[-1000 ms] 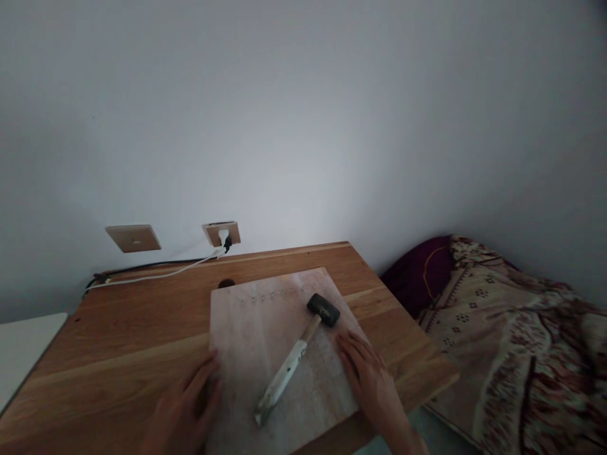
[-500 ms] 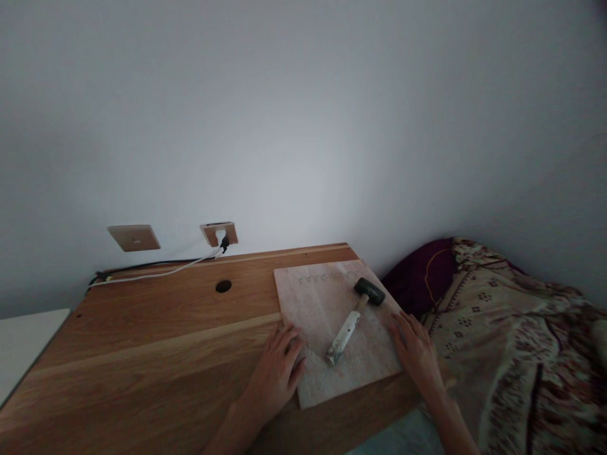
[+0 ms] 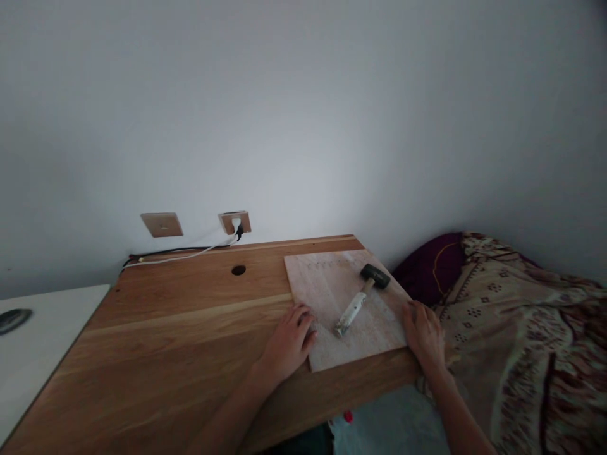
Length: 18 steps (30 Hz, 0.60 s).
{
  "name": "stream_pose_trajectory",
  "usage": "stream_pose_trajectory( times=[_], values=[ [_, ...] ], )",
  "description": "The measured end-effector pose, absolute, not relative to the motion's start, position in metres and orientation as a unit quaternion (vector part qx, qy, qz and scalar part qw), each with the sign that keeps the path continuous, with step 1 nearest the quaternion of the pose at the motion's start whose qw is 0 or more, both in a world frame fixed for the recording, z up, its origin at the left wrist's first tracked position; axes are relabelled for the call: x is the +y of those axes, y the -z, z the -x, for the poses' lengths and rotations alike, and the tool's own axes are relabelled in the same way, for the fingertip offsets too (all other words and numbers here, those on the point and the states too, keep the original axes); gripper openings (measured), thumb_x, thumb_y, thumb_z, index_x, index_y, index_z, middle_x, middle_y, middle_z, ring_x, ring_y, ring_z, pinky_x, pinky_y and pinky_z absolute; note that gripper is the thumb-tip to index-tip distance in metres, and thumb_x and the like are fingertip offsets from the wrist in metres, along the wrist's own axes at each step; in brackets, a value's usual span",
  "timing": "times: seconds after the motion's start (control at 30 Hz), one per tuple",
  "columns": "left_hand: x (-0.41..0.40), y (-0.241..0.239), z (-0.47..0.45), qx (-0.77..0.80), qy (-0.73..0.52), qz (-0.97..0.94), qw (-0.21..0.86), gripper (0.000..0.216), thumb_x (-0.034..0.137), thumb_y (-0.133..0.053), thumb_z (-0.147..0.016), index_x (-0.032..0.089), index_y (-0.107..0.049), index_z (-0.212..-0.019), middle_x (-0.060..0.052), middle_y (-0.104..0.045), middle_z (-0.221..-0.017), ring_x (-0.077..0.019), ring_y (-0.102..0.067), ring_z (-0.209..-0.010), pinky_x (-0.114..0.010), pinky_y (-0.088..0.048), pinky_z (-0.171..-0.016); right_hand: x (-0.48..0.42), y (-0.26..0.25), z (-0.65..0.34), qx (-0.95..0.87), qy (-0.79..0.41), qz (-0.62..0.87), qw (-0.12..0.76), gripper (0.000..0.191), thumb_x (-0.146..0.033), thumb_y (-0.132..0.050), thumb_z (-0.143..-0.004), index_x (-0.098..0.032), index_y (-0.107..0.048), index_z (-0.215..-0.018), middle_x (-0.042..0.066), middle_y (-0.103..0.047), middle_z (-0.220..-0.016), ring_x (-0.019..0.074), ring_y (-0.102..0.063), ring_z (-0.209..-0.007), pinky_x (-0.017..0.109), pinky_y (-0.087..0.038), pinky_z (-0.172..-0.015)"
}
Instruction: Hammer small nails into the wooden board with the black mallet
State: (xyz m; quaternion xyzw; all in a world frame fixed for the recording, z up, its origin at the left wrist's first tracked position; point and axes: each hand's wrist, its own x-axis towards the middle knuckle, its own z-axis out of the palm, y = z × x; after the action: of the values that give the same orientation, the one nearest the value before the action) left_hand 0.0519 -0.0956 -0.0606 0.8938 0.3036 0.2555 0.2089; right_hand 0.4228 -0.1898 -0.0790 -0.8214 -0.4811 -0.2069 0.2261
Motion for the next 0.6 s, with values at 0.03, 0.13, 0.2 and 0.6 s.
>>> stream_pose_trajectory(
  times=[0.03, 0.13, 0.2, 0.6],
  values=[
    [-0.0961, 0.0605, -0.0523, 0.304, -0.253, -0.895, 0.207, 0.026, 0.023, -0.055, -0.100, 0.021, -0.060, -0.126, -0.012, -0.059, -0.140, -0.0287, -0.050, -0.140, -0.051, -0.045, -0.119, -0.1901, 0.0791, -0.4223, -0.473, 0.208, 0.826, 0.226, 0.053, -0.047, -0.032, -0.103, -0.010, -0.067, -0.117, 0.023, -0.071, -0.116, 0.0345, -0.065, -0.104, 0.046, -0.052, -0.089],
    [-0.0979, 0.0586, -0.0517, 0.300, -0.243, -0.900, 0.204, 0.027, 0.025, -0.055, -0.101, 0.020, -0.060, -0.127, -0.013, -0.058, -0.142, -0.0294, -0.048, -0.143, -0.051, -0.043, -0.120, -0.1909, 0.0799, -0.4212, -0.454, 0.206, 0.836, 0.230, 0.054, -0.047, -0.032, -0.102, -0.009, -0.068, -0.115, 0.024, -0.071, -0.112, 0.0353, -0.064, -0.101, 0.047, -0.051, -0.088],
    [-0.0986, 0.0570, -0.0504, 0.296, -0.238, -0.902, 0.206, 0.027, 0.026, -0.055, -0.101, 0.019, -0.060, -0.127, -0.013, -0.057, -0.143, -0.0289, -0.046, -0.144, -0.050, -0.042, -0.121, -0.1910, 0.0797, -0.4211, -0.451, 0.201, 0.839, 0.229, 0.053, -0.046, -0.032, -0.101, -0.009, -0.068, -0.115, 0.024, -0.071, -0.110, 0.0350, -0.064, -0.100, 0.047, -0.050, -0.087],
    [-0.0994, 0.0585, -0.0527, 0.302, -0.248, -0.900, 0.195, 0.025, 0.023, -0.057, -0.099, 0.020, -0.061, -0.123, -0.013, -0.059, -0.139, -0.0291, -0.049, -0.142, -0.049, -0.046, -0.118, -0.1892, 0.0812, -0.4208, -0.443, 0.176, 0.851, 0.220, 0.054, -0.050, -0.033, -0.098, -0.013, -0.068, -0.117, 0.022, -0.071, -0.115, 0.0385, -0.065, -0.101, 0.052, -0.052, -0.083]
  ],
)
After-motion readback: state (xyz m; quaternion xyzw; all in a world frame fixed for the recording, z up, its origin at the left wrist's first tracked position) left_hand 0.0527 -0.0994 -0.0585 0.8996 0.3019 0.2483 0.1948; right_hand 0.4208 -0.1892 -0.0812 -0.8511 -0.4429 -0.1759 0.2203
